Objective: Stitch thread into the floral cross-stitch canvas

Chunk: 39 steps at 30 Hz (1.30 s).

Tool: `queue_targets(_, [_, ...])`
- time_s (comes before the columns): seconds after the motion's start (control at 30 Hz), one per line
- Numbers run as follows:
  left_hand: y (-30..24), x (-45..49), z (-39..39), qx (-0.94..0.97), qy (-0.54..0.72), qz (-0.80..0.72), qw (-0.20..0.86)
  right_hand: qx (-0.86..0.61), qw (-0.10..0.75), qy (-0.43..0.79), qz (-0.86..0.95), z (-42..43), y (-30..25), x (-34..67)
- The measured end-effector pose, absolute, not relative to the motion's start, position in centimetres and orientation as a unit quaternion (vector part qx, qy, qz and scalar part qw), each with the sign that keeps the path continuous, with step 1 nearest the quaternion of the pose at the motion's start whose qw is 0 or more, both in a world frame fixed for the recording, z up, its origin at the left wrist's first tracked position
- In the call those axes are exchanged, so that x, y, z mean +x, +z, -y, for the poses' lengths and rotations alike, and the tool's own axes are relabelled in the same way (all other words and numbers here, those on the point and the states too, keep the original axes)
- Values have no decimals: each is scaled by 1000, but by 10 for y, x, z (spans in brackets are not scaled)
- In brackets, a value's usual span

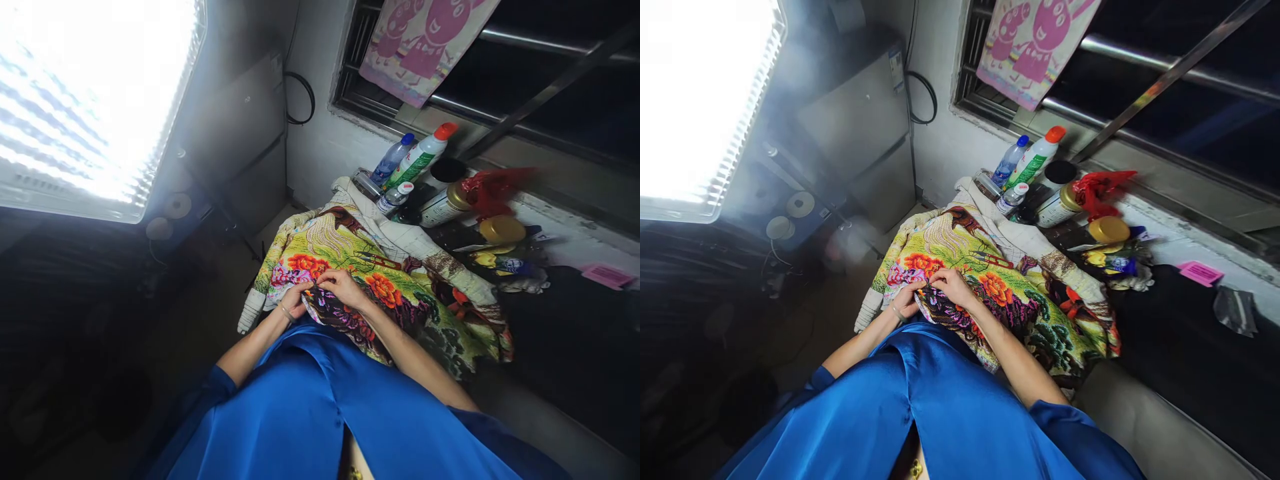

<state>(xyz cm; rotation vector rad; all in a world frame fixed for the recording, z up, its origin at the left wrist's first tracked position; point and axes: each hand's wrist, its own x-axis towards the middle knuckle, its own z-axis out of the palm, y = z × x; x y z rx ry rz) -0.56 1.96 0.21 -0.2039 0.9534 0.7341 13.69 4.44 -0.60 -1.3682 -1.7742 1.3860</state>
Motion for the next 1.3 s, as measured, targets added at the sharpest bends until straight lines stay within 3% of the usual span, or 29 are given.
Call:
queue_targets(0.33, [1,-5,-18,-98,360,-434,820,-529,252,527,616,-40,-6,130])
queue_targets(0.6, [-1,-4,-16,-83,382,-456,799,-518,235,456,684,-39,3,138])
queue_targets(1.13, [-8,-6,-12,-60,389,-463,794,-536,251,469,656,-35,1,127])
queue_targets(1.3, [-8,-8,-10,-44,389,-465,794,-536,225,418,698,-35,14,120])
